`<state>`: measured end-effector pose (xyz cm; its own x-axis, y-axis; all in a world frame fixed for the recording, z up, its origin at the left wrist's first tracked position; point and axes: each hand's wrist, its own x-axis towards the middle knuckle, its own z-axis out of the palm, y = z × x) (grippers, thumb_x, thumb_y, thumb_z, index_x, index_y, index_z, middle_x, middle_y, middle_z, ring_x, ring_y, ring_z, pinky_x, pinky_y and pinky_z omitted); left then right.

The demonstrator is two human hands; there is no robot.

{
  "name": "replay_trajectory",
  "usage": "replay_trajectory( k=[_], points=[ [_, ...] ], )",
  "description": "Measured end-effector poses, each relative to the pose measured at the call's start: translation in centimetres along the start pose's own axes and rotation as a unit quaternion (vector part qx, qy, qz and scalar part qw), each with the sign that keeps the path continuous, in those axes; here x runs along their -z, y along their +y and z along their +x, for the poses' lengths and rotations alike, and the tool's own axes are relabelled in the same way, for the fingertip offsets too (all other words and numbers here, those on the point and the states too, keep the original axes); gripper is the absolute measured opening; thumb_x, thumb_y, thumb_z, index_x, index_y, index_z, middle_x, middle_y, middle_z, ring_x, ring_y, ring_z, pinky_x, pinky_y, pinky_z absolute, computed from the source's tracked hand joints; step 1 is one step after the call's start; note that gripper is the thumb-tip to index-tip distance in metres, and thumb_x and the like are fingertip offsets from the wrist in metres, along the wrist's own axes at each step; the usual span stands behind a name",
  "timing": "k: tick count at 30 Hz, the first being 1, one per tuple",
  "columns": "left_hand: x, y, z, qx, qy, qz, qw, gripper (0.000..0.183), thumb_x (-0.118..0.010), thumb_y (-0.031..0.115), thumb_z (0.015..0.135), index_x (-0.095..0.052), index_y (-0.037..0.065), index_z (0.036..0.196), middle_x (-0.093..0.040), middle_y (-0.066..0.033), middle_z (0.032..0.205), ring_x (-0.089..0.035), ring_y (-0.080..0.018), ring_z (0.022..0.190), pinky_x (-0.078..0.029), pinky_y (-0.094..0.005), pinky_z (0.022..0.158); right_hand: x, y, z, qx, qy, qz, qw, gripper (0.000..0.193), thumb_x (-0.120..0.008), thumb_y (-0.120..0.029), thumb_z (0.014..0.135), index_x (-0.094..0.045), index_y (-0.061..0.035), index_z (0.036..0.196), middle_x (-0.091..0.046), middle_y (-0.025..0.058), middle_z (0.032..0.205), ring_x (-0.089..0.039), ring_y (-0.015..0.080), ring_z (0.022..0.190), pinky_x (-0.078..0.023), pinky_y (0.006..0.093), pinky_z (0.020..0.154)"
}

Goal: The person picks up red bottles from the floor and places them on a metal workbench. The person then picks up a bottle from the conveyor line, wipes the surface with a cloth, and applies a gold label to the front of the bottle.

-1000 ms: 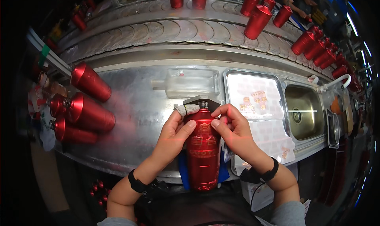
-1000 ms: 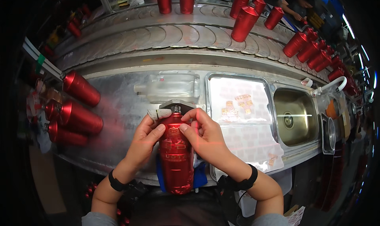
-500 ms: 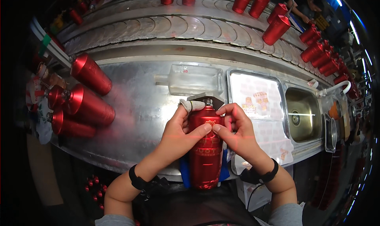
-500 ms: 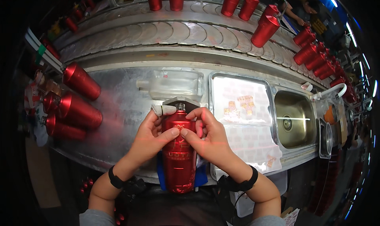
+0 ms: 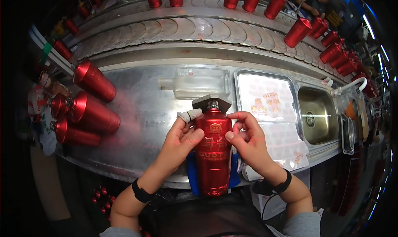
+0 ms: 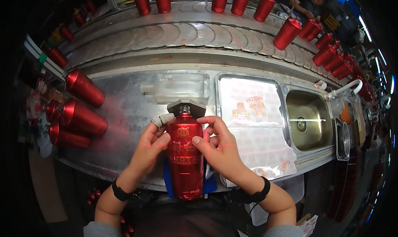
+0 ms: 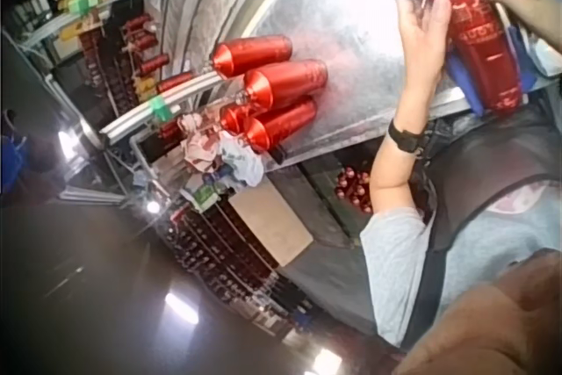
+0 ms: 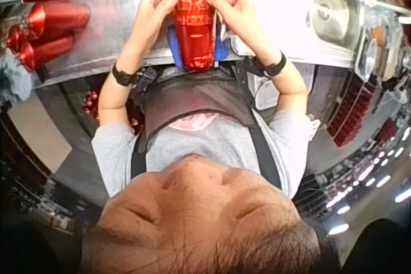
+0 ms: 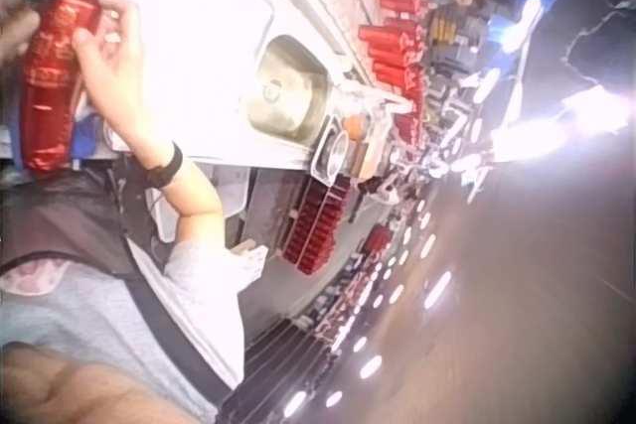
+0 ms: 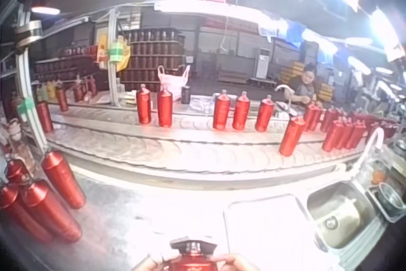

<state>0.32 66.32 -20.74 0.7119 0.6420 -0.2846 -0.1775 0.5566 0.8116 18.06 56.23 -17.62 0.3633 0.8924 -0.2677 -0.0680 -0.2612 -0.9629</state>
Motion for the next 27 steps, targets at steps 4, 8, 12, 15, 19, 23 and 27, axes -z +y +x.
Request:
replay_trajectory(
  k=[4,8,12,15,19,23,27],
  points=[
    [-0.3,-1.2,-0.2,-0.007,-0.036,-0.004,0.999,0.069,-0.067,0.014,0.092,-0.027,0.004,0.148,-0.04,-0.0149,0.145,-0.044,-0.0221,0.132,-0.038,-0.0346,0.109,-0.4,0.3,-0.9,0.009,0.015,-0.014,1.0,0.053,-0.074,-0.008,0.083,-0.048,-0.0071,0.129,-0.043,-0.0041,0.083,-0.037,-0.002,0.057,-0.034,0.0147,0.052],
    [-0.1,-0.7,-0.4,-0.009,-0.046,-0.004,0.999,0.073,-0.067,0.014,0.092,-0.024,0.004,0.149,-0.039,-0.0157,0.146,-0.044,-0.022,0.132,-0.037,-0.0352,0.11,-0.1,0.2,-0.7,0.008,-0.004,-0.054,0.999,0.057,-0.077,-0.011,0.081,-0.047,-0.008,0.13,-0.043,-0.0032,0.085,-0.037,-0.0016,0.058,-0.034,0.0147,0.053],
    [0.0,-0.1,-0.3,0.002,-0.06,0.012,0.998,0.073,-0.067,0.014,0.092,-0.024,0.004,0.149,-0.042,-0.0162,0.144,-0.045,-0.0215,0.131,-0.038,-0.0352,0.109,-0.2,-0.4,-0.9,-0.01,-0.002,-0.057,0.998,0.059,-0.079,-0.014,0.08,-0.047,-0.0071,0.13,-0.042,-0.0032,0.083,-0.037,-0.0008,0.059,-0.035,0.0154,0.054],
    [-0.3,-0.5,-0.2,0.005,-0.044,0.02,0.999,0.071,-0.067,0.015,0.092,-0.025,0.004,0.149,-0.044,-0.016,0.141,-0.049,-0.0207,0.128,-0.042,-0.0343,0.106,-0.7,-0.5,-0.7,-0.008,0.011,-0.06,0.998,0.061,-0.08,-0.017,0.079,-0.048,-0.0063,0.129,-0.042,-0.0028,0.083,-0.037,0.0002,0.06,-0.035,0.0164,0.054],
    [-0.7,-0.8,-0.2,-0.006,-0.021,0.038,0.999,0.069,-0.067,0.015,0.092,-0.027,0.003,0.147,-0.047,-0.0154,0.139,-0.053,-0.0196,0.123,-0.046,-0.0325,0.101,-0.9,-0.3,-0.7,0.013,0.017,-0.115,0.993,0.061,-0.08,-0.019,0.079,-0.048,-0.0058,0.129,-0.042,-0.0024,0.083,-0.038,0.0012,0.061,-0.035,0.0172,0.054],
    [-0.3,-1.4,-0.2,0.021,-0.023,0.022,0.999,0.071,-0.067,0.013,0.092,-0.025,0.003,0.149,-0.046,-0.0161,0.14,-0.052,-0.0194,0.124,-0.045,-0.0326,0.103,-0.7,-0.5,-0.9,0.0,0.016,-0.092,0.996,0.061,-0.079,-0.02,0.079,-0.047,-0.0052,0.129,-0.041,-0.002,0.083,-0.039,0.002,0.063,-0.036,0.0176,0.055],
    [0.3,-1.3,-1.0,-0.004,-0.037,0.001,0.999,0.075,-0.064,0.012,0.094,-0.018,0.004,0.152,-0.044,-0.0175,0.143,-0.05,-0.019,0.126,-0.042,-0.032,0.105,-1.5,-2.0,-1.1,0.017,0.021,-0.183,0.983,0.064,-0.08,-0.024,0.078,-0.047,-0.0022,0.128,-0.046,0.0014,0.085,-0.045,0.007,0.068,-0.04,0.0218,0.058]
  ],
)
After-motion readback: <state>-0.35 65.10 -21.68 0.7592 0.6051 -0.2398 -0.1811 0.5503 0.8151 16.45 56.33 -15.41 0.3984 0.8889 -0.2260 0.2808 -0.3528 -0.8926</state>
